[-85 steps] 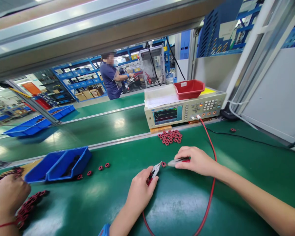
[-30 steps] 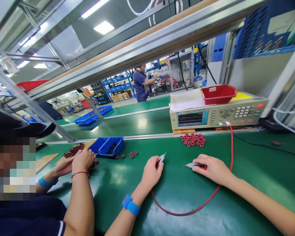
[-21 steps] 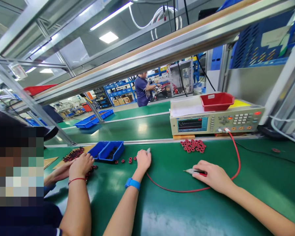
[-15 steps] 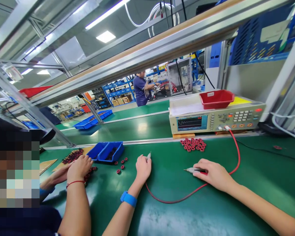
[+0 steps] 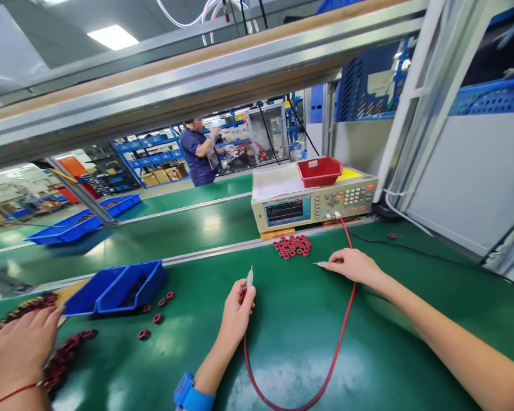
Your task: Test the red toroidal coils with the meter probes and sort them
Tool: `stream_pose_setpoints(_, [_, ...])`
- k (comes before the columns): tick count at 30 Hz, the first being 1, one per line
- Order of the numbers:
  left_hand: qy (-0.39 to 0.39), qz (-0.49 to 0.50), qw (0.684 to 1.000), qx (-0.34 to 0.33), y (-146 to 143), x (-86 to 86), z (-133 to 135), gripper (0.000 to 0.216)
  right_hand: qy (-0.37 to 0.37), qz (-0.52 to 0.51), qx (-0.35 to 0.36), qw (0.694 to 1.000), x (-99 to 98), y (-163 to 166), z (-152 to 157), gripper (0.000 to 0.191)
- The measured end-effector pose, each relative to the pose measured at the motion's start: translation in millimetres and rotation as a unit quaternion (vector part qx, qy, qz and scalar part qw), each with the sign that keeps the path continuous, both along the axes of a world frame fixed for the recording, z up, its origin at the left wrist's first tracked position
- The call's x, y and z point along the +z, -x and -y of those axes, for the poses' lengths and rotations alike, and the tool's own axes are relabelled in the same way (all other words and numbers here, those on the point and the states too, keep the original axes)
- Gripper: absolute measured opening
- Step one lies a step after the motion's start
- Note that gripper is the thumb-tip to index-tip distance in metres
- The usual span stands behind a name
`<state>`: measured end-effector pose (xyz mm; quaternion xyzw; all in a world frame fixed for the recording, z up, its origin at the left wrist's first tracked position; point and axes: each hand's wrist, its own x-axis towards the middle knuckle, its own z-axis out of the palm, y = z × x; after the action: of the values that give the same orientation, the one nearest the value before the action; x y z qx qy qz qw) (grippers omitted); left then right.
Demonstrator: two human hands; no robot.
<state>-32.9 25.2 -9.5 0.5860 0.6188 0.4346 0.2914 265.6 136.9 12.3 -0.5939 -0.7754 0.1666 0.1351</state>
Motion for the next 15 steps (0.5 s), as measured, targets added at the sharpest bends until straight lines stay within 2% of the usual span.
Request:
stream_pose_setpoints(3, [0.024,0.031,0.999,-0.019,-3,-1.9,-1,0.032,-0.041,0.036,-0.041,0.998,-2.8,8,1,0.039])
stream_pose_setpoints(6, [0.040,0.040,0.998,-0.032,-6,-2.4,1,0.033,-0.076,0.043,-0.044,0.995,-7.5,21,3,0.035])
stream_pose_setpoints(15, [0.013,-0.101,0.993,-0.061,-12,8.2,11,0.027,-0.094,0.028,0.101,0.990,-8.9,46,27,0.020])
